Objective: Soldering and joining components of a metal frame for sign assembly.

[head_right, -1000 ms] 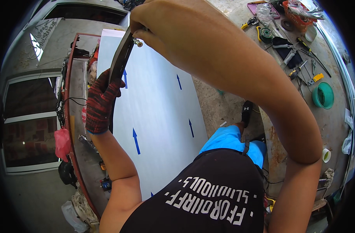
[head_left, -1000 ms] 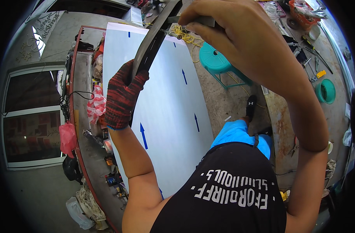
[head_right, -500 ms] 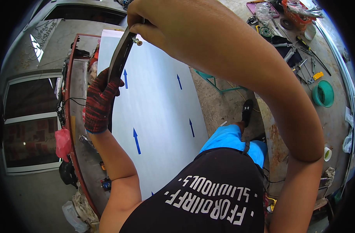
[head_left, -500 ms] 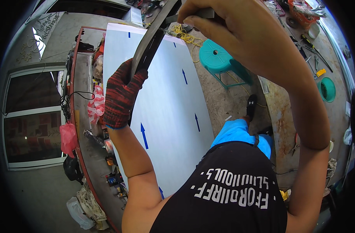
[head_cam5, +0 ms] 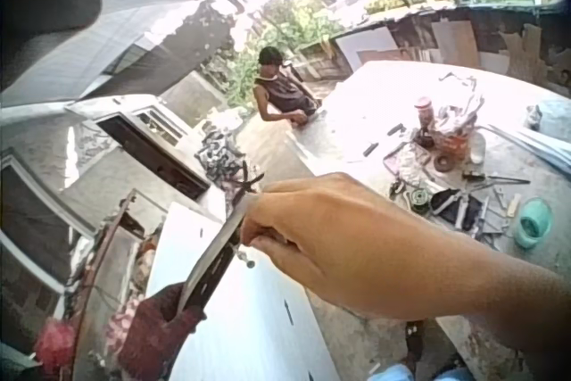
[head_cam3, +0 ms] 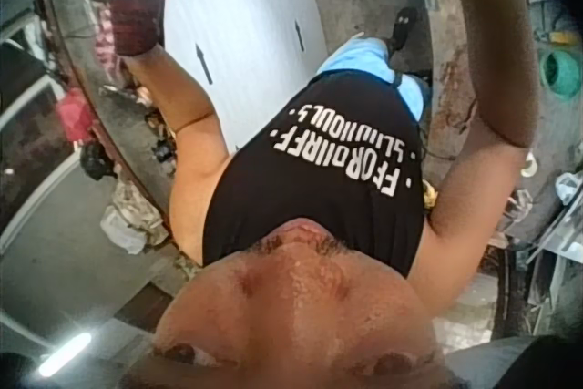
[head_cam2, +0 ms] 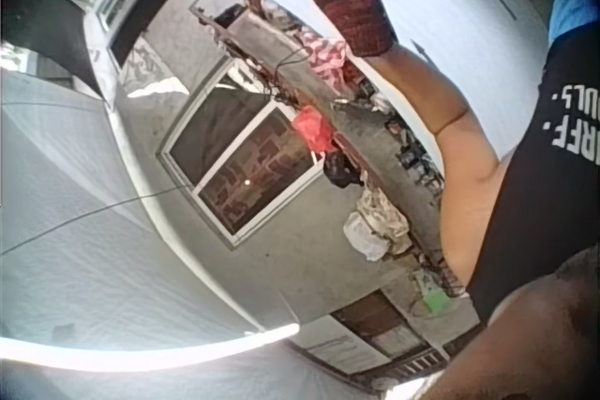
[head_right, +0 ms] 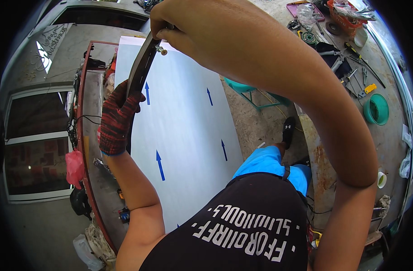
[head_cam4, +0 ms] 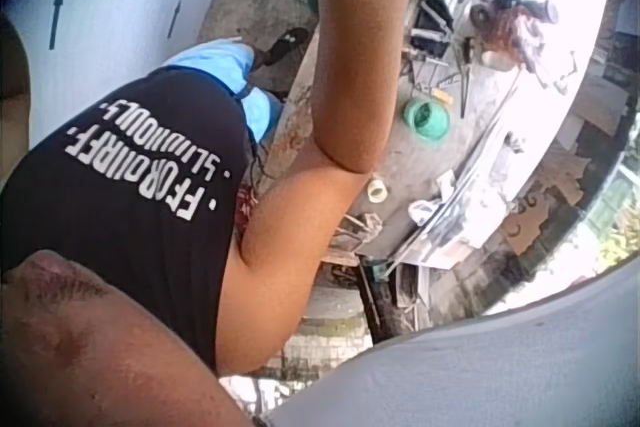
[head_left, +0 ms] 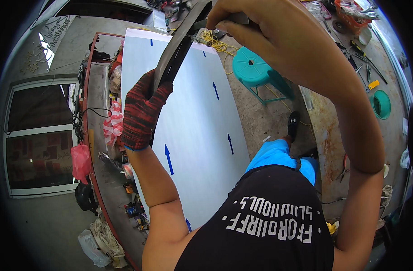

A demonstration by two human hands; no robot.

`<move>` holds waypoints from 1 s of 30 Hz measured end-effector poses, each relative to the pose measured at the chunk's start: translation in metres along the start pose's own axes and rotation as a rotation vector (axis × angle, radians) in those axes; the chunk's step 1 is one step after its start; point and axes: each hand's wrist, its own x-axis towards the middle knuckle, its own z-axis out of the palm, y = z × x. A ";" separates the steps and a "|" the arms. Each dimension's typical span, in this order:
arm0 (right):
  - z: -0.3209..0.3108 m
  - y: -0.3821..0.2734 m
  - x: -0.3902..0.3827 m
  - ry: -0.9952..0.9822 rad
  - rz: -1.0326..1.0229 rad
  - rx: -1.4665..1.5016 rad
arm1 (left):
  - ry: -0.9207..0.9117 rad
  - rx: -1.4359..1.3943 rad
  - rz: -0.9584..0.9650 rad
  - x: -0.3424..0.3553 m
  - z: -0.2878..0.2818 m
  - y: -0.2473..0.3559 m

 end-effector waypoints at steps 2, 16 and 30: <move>-0.002 0.002 -0.001 0.007 -0.012 0.007 | -0.001 0.005 0.003 0.001 -0.001 -0.002; 0.000 0.005 -0.003 0.088 -0.038 0.053 | -0.009 0.023 0.018 0.003 -0.001 0.000; -0.002 0.012 -0.007 0.104 -0.103 0.089 | -0.006 -0.001 0.019 0.003 -0.001 0.000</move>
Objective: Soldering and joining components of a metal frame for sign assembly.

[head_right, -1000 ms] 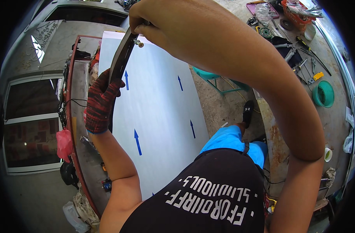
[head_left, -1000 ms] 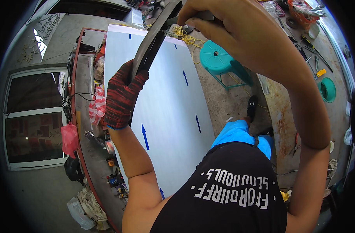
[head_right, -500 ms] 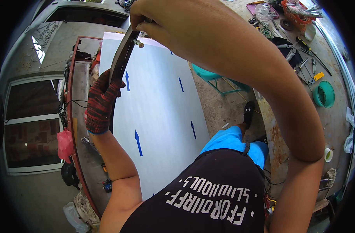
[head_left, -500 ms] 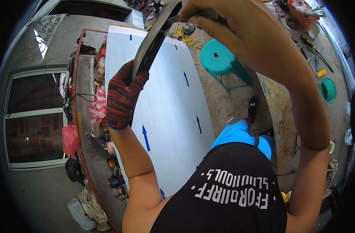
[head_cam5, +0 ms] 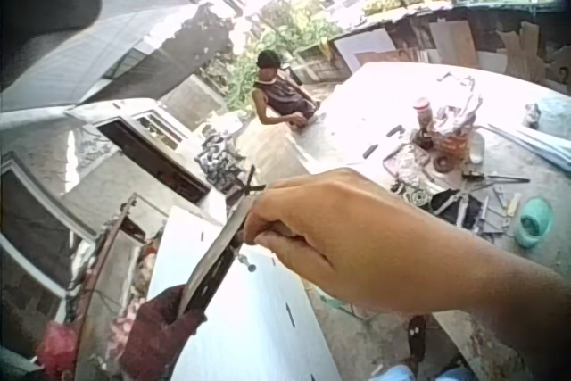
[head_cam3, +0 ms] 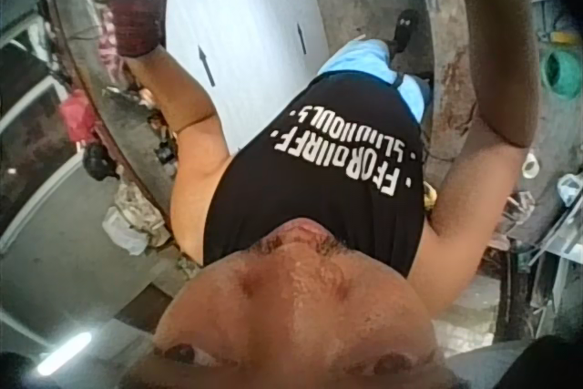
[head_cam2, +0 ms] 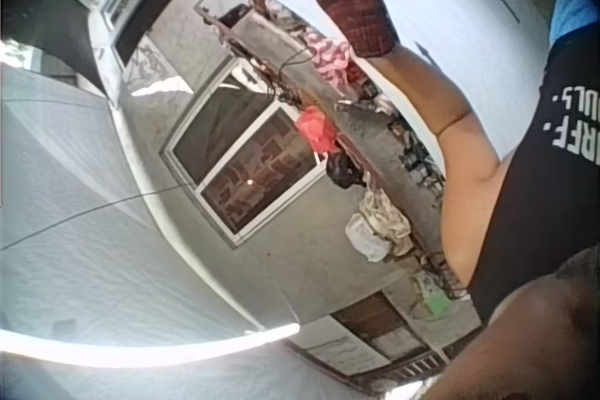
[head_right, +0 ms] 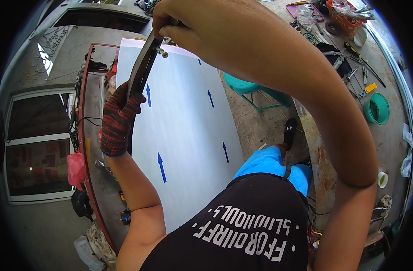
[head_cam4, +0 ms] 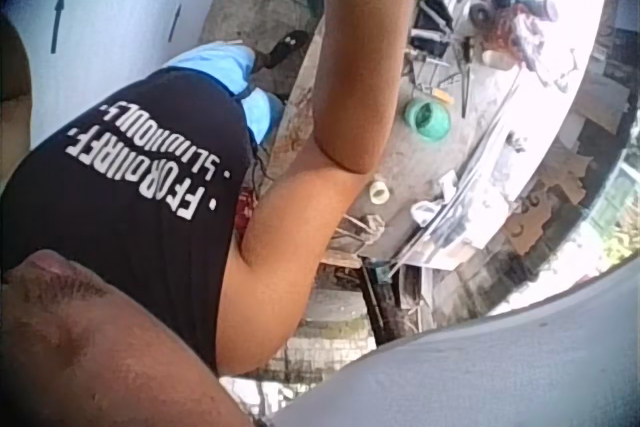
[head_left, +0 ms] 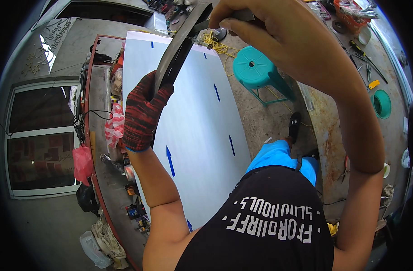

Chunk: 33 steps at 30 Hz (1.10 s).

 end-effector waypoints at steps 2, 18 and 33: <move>-0.001 -0.003 0.001 -0.013 0.023 -0.003 | -0.003 0.011 -0.008 -0.001 0.001 0.004; -0.005 -0.005 -0.002 -0.032 0.054 -0.055 | -0.003 0.019 0.015 0.001 0.005 0.007; -0.011 -0.002 -0.005 -0.018 0.044 -0.036 | -0.002 0.024 -0.003 0.004 0.006 0.008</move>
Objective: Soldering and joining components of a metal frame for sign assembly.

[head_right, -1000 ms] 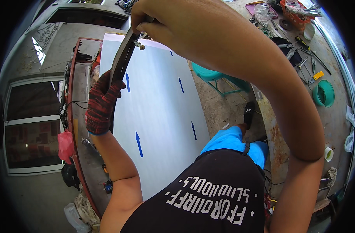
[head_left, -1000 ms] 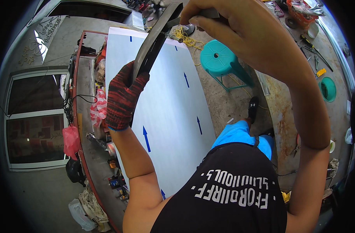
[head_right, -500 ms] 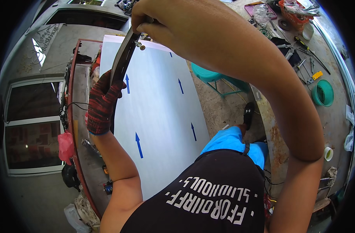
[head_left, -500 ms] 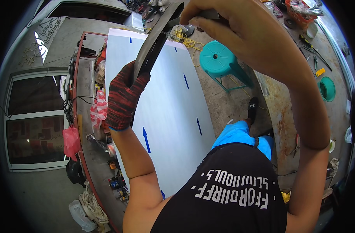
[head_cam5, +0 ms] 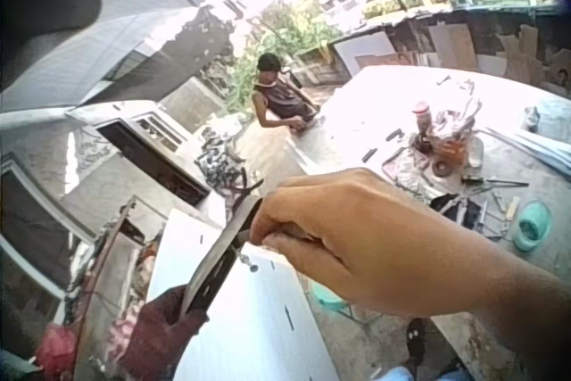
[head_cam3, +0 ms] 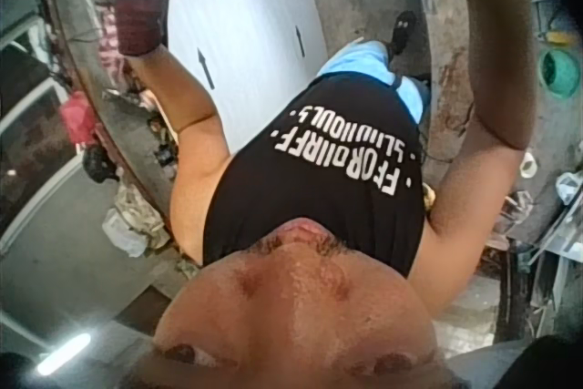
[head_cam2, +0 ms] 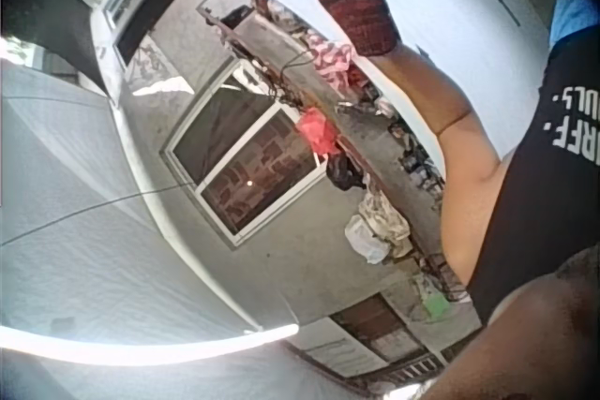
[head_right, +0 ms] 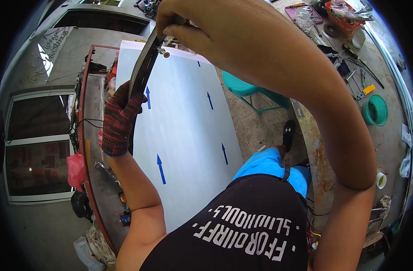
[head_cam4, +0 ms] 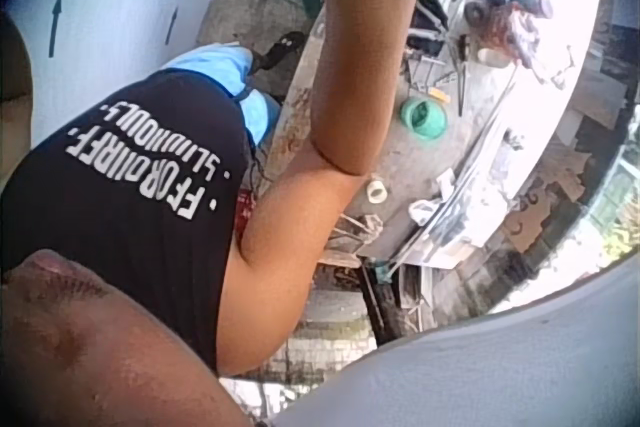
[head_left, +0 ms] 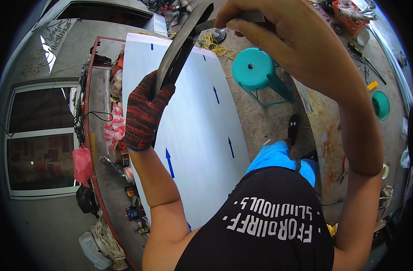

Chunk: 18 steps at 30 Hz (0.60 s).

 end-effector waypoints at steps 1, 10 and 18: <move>-0.001 0.000 0.000 0.000 0.000 0.000 | 0.000 0.001 0.000 0.000 0.000 0.000; 0.002 0.007 -0.003 0.069 -0.273 -0.116 | -0.007 -0.026 -0.019 0.003 0.002 0.002; 0.000 -0.006 0.001 -0.005 0.010 -0.016 | 0.005 -0.003 -0.003 0.006 0.002 0.000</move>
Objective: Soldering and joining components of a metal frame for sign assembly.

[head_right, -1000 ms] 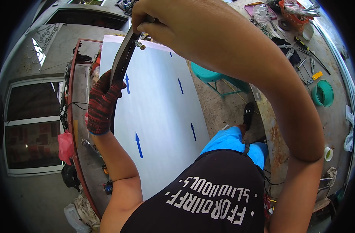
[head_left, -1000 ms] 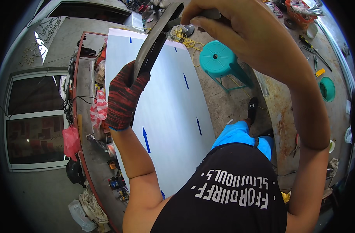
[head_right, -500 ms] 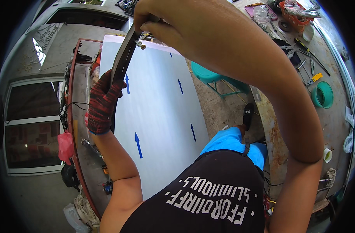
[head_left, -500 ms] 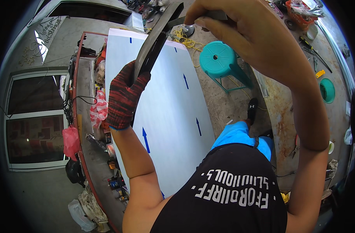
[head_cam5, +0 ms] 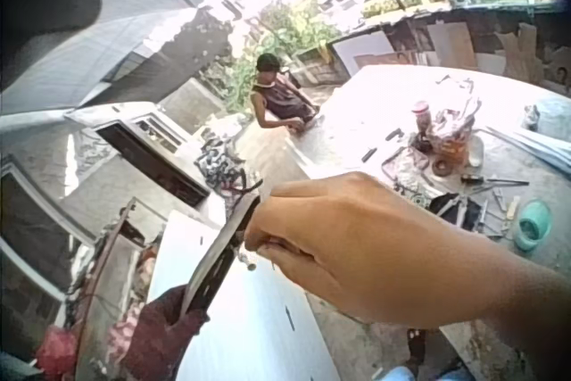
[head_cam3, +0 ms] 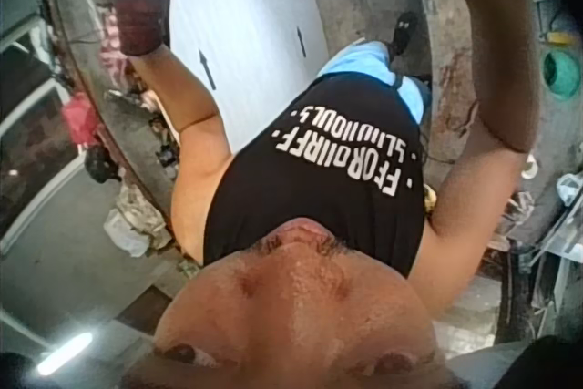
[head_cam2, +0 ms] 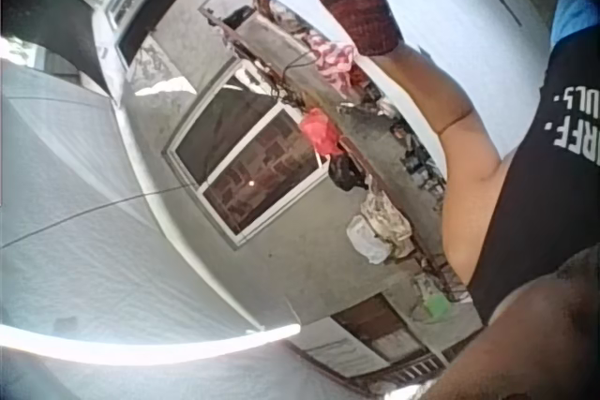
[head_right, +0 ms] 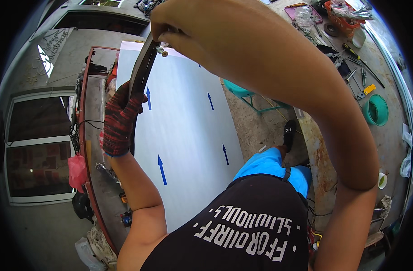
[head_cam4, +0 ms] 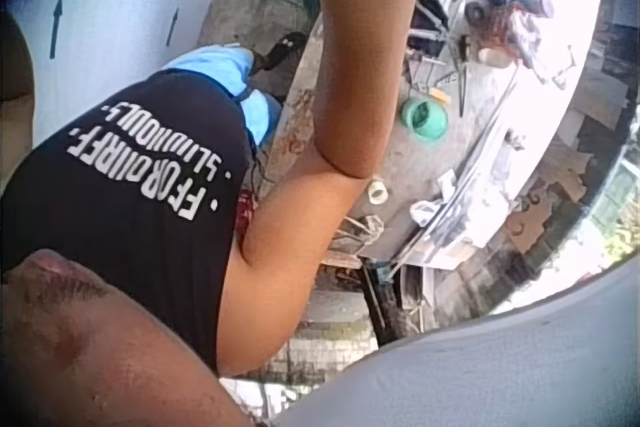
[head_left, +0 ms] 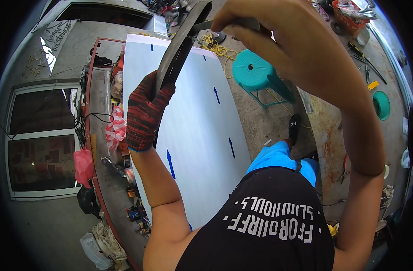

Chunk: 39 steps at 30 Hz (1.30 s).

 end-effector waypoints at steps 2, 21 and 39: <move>-0.001 0.003 -0.003 0.014 -0.011 -0.009 | -0.002 0.002 0.002 0.000 0.001 0.002; -0.021 -0.007 -0.020 0.017 0.107 0.027 | 0.008 -0.070 0.026 0.001 0.009 0.001; -0.015 0.123 -0.397 1.110 0.919 -0.578 | -0.141 -0.214 0.229 0.007 0.082 -0.004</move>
